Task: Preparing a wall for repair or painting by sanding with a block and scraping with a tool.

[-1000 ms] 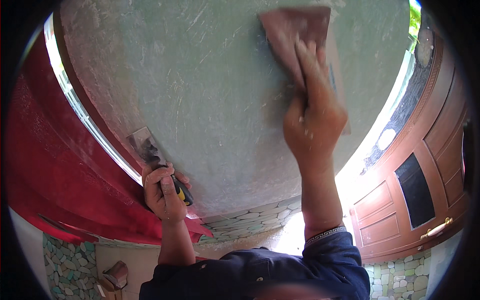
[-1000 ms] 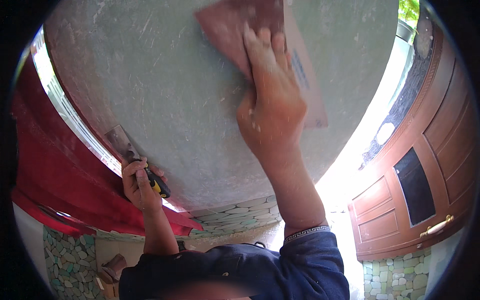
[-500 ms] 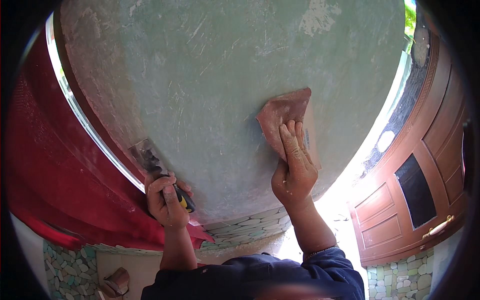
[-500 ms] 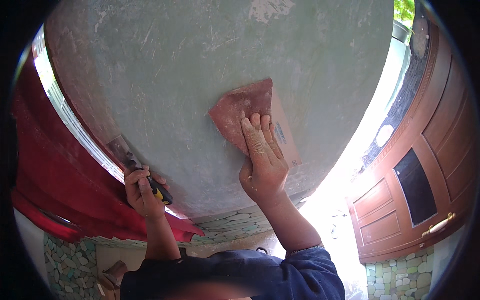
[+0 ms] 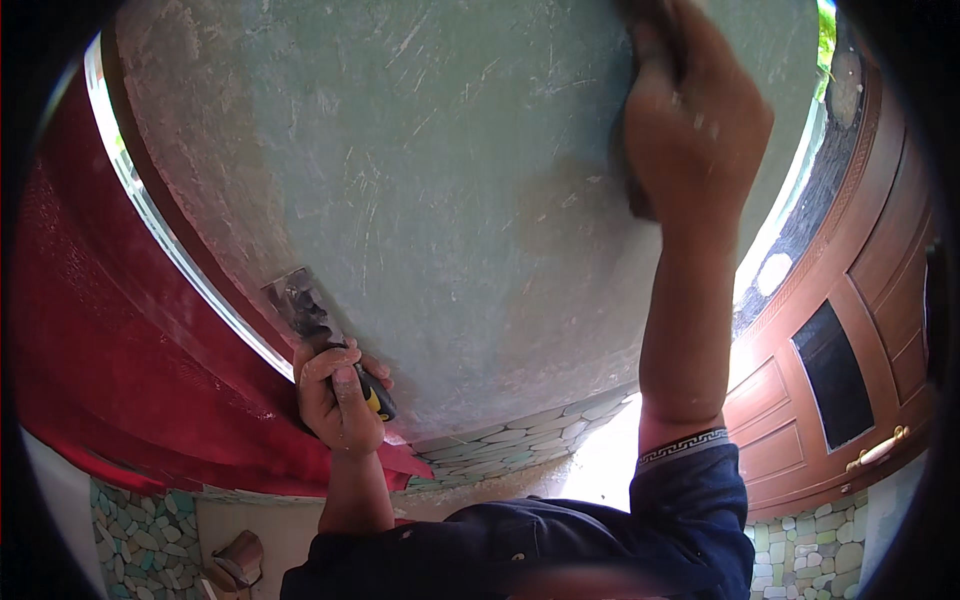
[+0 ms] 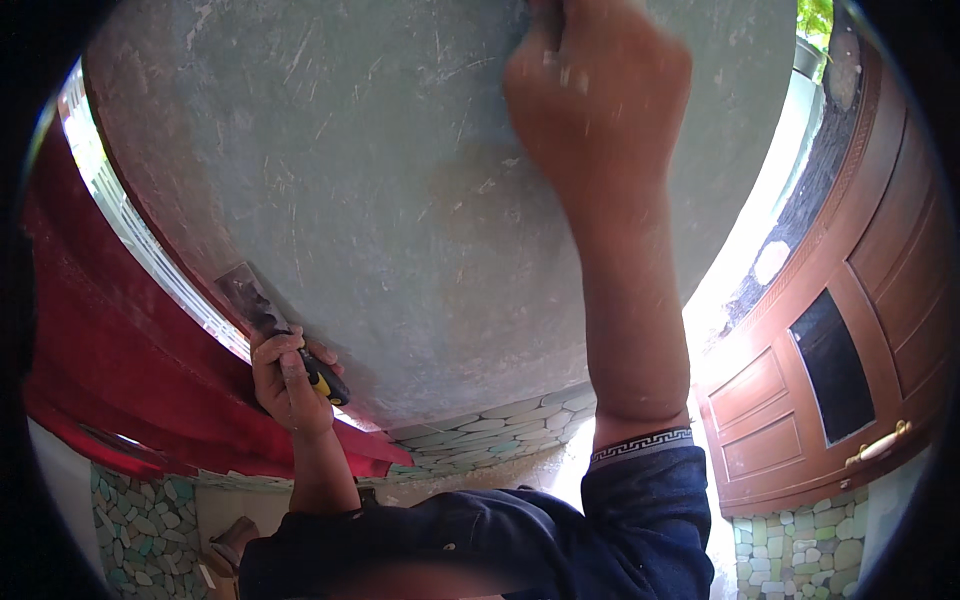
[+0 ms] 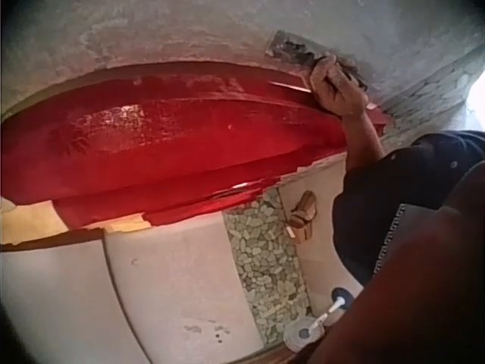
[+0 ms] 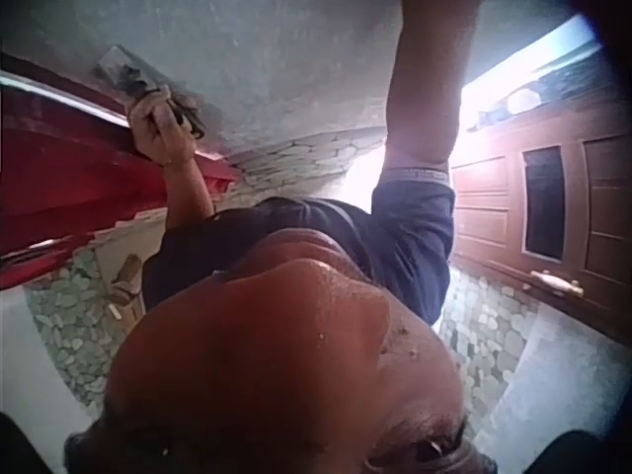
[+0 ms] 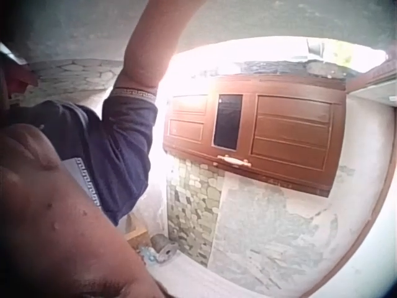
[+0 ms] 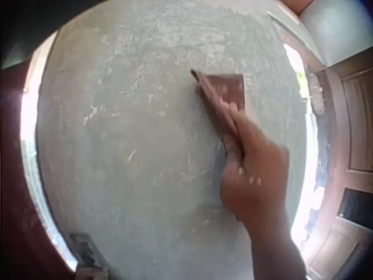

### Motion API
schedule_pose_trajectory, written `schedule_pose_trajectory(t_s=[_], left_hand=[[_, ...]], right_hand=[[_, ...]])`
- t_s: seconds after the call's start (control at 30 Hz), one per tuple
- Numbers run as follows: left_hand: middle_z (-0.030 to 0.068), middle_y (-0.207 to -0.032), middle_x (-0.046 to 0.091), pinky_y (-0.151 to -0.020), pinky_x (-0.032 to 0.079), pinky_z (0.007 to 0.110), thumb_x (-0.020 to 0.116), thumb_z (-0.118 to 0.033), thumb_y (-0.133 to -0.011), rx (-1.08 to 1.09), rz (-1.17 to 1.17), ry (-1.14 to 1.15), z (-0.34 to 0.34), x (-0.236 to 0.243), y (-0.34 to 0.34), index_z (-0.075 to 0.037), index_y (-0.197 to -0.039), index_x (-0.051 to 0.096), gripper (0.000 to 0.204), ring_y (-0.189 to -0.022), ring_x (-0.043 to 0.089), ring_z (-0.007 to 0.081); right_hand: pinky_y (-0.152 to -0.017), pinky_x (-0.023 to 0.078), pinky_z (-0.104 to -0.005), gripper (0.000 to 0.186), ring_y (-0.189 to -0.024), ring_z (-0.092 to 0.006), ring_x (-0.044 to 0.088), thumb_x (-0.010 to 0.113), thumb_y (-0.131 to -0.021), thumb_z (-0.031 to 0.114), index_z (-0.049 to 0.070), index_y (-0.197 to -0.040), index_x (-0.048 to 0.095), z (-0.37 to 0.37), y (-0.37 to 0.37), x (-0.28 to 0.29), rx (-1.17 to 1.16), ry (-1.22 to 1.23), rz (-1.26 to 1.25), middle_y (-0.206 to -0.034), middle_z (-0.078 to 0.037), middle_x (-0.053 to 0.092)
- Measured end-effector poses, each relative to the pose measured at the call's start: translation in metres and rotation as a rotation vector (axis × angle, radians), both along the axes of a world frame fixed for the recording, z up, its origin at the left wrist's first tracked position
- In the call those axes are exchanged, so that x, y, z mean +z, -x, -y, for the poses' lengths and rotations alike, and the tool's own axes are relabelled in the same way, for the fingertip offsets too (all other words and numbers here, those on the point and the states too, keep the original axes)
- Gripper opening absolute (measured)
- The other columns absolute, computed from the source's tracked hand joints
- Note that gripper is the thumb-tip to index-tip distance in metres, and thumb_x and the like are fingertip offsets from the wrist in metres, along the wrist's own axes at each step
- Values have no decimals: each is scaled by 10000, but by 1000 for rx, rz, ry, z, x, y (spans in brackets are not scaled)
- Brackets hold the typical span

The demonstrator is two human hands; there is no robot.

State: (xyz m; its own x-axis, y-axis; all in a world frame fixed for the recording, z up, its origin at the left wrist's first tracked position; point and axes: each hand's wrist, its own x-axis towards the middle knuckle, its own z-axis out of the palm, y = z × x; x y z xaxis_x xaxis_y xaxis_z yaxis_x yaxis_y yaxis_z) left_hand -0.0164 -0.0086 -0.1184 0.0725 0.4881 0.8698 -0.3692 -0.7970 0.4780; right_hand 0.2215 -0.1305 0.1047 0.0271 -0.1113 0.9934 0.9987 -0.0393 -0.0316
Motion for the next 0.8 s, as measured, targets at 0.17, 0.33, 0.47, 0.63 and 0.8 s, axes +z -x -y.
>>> schedule_pose_trajectory(t_s=[0.17,0.33,0.47,0.63,0.8], left_hand=[[119,-1025,505,-490,520,265,492,-140,-1001,-21,15,27,3,3,2,-15,-1024,585,158,-611,601,144],[120,-1024,505,-486,514,268,499,-145,-1005,-17,-5,-6,-1,0,3,-8,-1026,588,164,-600,598,149],[119,-1014,508,-476,510,267,501,-141,-1006,-2,-15,-39,2,6,2,-4,-1029,589,164,-600,601,144],[120,-1020,511,-477,516,266,492,-132,-1005,-12,-1,-28,-2,3,0,-2,-1029,586,163,-608,610,141],[119,-1028,512,-481,524,268,482,-119,-1002,-3,0,1,0,-1,-2,0,-1029,584,159,-616,616,141]], right_hand=[[-902,536,-424,363,-1054,-404,669,541,-851,-63,-30,-1197,642,1,14,2,-119,20,-48,-1163,-274,655],[-926,527,-362,495,-1162,-331,635,507,-830,-102,64,-1274,653,-4,9,-79,-167,94,-52,-1198,-208,667],[-1010,497,-458,628,-1146,-405,634,471,-646,-175,-11,-1221,663,6,21,-161,23,185,-138,-1200,-252,660],[-1015,504,-467,582,-1138,-396,641,495,-650,-161,-45,-1194,666,13,41,-259,153,305,-266,-1171,-258,669],[-931,546,-427,526,-1096,-357,678,532,-689,-119,-38,-1188,675,23,41,-259,140,397,-173,-1140,-235,691]])
